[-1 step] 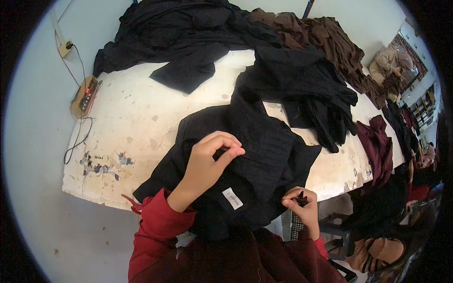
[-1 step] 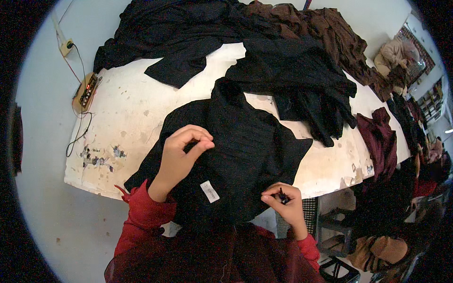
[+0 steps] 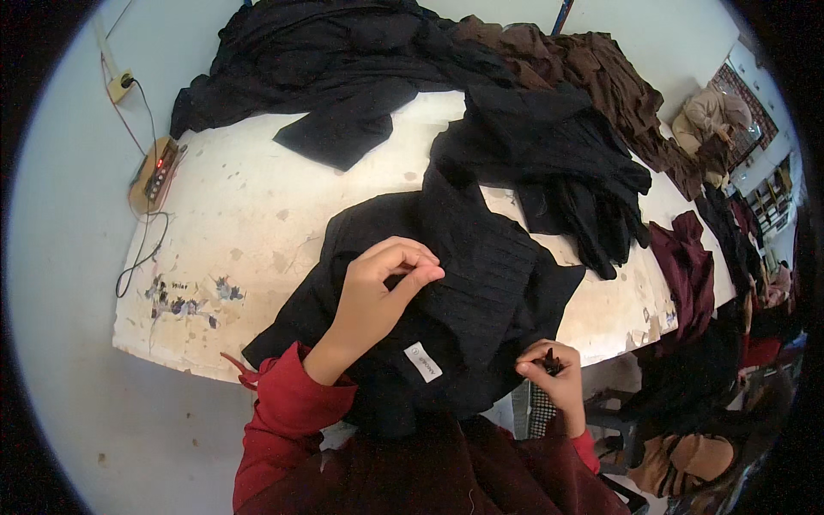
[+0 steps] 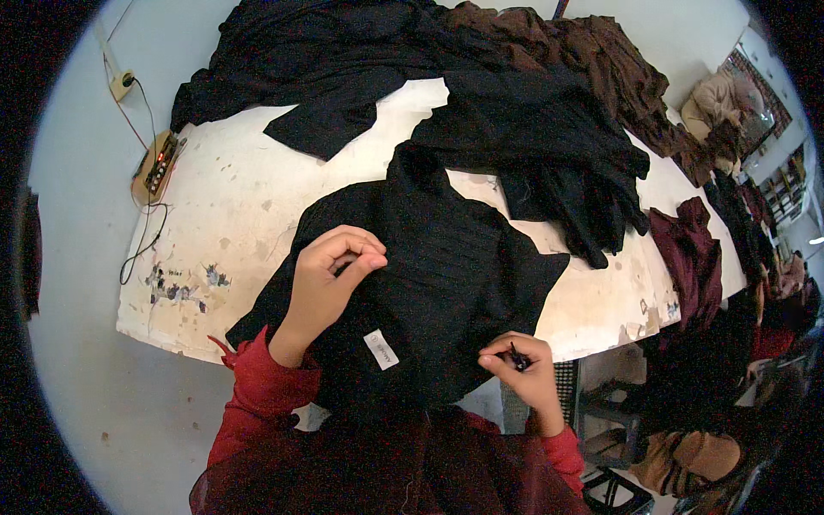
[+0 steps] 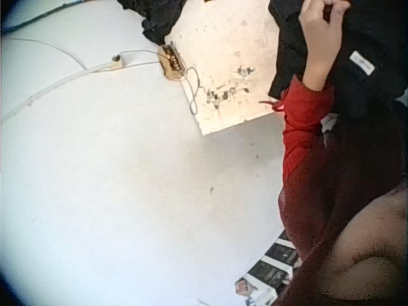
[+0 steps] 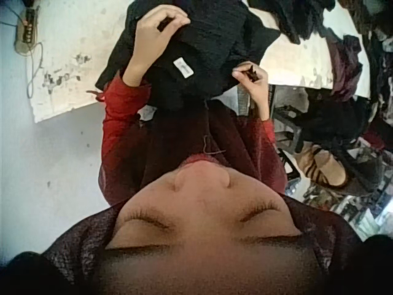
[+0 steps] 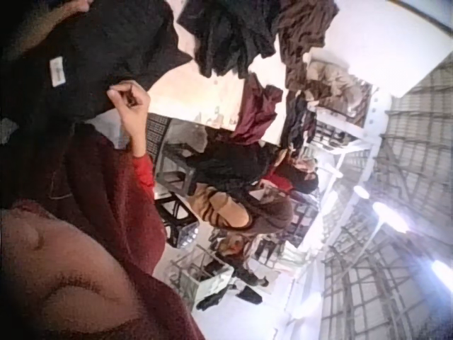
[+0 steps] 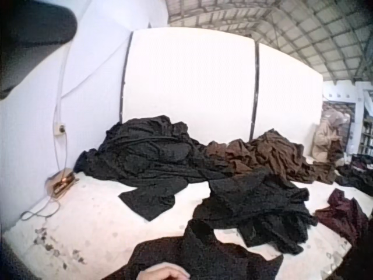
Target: The person uses a small blade to cut along the seams and edges of a black garment laid on a table. They repeatedly adjust the fabric, lift sections, and make precise cuts along the garment's length.
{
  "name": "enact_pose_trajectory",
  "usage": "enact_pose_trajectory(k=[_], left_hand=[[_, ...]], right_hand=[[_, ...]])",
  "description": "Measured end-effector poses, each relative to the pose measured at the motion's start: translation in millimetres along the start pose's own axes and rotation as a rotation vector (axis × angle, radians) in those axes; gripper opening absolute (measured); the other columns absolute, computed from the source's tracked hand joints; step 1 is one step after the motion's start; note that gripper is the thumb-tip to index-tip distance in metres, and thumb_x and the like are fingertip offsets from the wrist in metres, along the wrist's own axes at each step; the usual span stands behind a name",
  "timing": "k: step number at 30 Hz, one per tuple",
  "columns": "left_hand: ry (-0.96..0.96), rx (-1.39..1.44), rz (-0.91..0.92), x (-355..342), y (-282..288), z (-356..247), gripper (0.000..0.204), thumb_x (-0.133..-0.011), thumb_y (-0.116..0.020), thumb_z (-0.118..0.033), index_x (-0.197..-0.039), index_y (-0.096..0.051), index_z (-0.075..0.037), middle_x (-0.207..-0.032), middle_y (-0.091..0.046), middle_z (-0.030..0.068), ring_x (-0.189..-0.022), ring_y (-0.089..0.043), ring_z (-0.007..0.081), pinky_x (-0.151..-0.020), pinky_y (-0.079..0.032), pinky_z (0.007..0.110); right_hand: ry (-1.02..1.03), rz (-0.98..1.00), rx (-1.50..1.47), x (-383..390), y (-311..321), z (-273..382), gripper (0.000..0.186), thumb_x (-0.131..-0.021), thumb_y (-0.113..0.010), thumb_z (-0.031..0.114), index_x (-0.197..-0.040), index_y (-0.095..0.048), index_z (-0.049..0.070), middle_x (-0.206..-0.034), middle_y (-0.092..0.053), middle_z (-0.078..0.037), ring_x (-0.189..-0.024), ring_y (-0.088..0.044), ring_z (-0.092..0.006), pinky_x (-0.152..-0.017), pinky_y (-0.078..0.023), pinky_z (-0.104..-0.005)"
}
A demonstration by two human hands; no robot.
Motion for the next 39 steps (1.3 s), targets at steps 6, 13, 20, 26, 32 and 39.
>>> enact_pose_trajectory(k=[6, 13, 20, 26, 32, 39], left_hand=[[0.029, 0.363, -0.044, 4.8, 3.8, 12.6, 0.012, -0.093, -0.058, -0.003, -0.090, -0.063, 0.007, -0.100, -0.060, 0.0132, -0.084, -0.067, 0.0175, -0.072, -0.057, 0.027], [0.027, 0.294, -0.024, -1.9, 1.1, 10.3, 0.010, -0.092, -0.059, -0.002, -0.088, -0.064, 0.007, -0.101, -0.059, 0.0121, -0.084, -0.067, 0.0175, -0.073, -0.057, 0.026], [0.026, 0.320, -0.033, -2.2, 1.1, 12.2, 0.008, -0.090, -0.063, -0.001, -0.087, -0.065, 0.006, -0.098, -0.061, 0.0110, -0.082, -0.065, 0.0144, -0.071, -0.054, 0.024], [0.056, 0.348, -0.065, -0.1, -0.8, 17.3, 0.009, -0.088, -0.066, -0.003, -0.085, -0.067, 0.005, -0.095, -0.063, 0.0094, -0.075, -0.061, 0.0091, -0.067, -0.051, 0.021], [0.053, 0.352, -0.071, -0.1, -2.0, 19.2, 0.009, -0.088, -0.066, -0.003, -0.085, -0.067, 0.005, -0.094, -0.063, 0.0091, -0.075, -0.061, 0.0090, -0.067, -0.051, 0.021], [0.061, 0.321, -0.074, -0.6, -2.8, 19.1, 0.008, -0.087, -0.068, -0.004, -0.084, -0.067, 0.004, -0.093, -0.064, 0.0081, -0.075, -0.062, 0.0091, -0.065, -0.052, 0.021]], right_hand=[[0.283, -0.116, 0.365, -35.1, 18.7, 91.8, 0.050, -0.071, -0.080, 0.018, -0.115, -0.065, 0.000, -0.105, -0.062, -0.010, -0.085, -0.060, -0.0118, -0.068, -0.046, -0.0233], [0.493, 0.053, 0.784, -69.7, -61.9, 160.4, 0.028, -0.076, -0.078, 0.015, -0.099, -0.068, 0.003, -0.080, -0.069, -0.011, -0.070, -0.069, -0.0179, -0.062, -0.051, -0.0263], [0.602, 0.090, 1.107, -75.6, -95.6, 170.2, 0.021, -0.075, -0.076, 0.017, -0.092, -0.068, 0.008, -0.068, -0.065, -0.008, -0.057, -0.065, -0.0233, -0.051, -0.048, -0.0307], [0.548, 0.046, 1.049, -77.3, -82.8, 169.8, 0.020, -0.075, -0.076, 0.017, -0.090, -0.069, 0.007, -0.071, -0.067, -0.010, -0.058, -0.065, -0.0257, -0.052, -0.048, -0.0314], [0.490, -0.010, 0.992, -80.1, -68.7, 165.2, 0.019, -0.075, -0.077, 0.019, -0.089, -0.070, 0.007, -0.072, -0.068, -0.011, -0.056, -0.065, -0.0247, -0.051, -0.047, -0.0307], [0.493, 0.020, 0.988, -83.0, -74.8, 159.9, 0.019, -0.076, -0.076, 0.020, -0.090, -0.071, 0.007, -0.071, -0.068, -0.010, -0.050, -0.063, -0.0226, -0.049, -0.045, -0.0292]])
Point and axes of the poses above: each hand's wrist, its own x-axis away from the middle knuckle, its own y-axis out of the back of the hand, z = x × y, the point moved 8 cm from there along -x, towards the middle knuckle
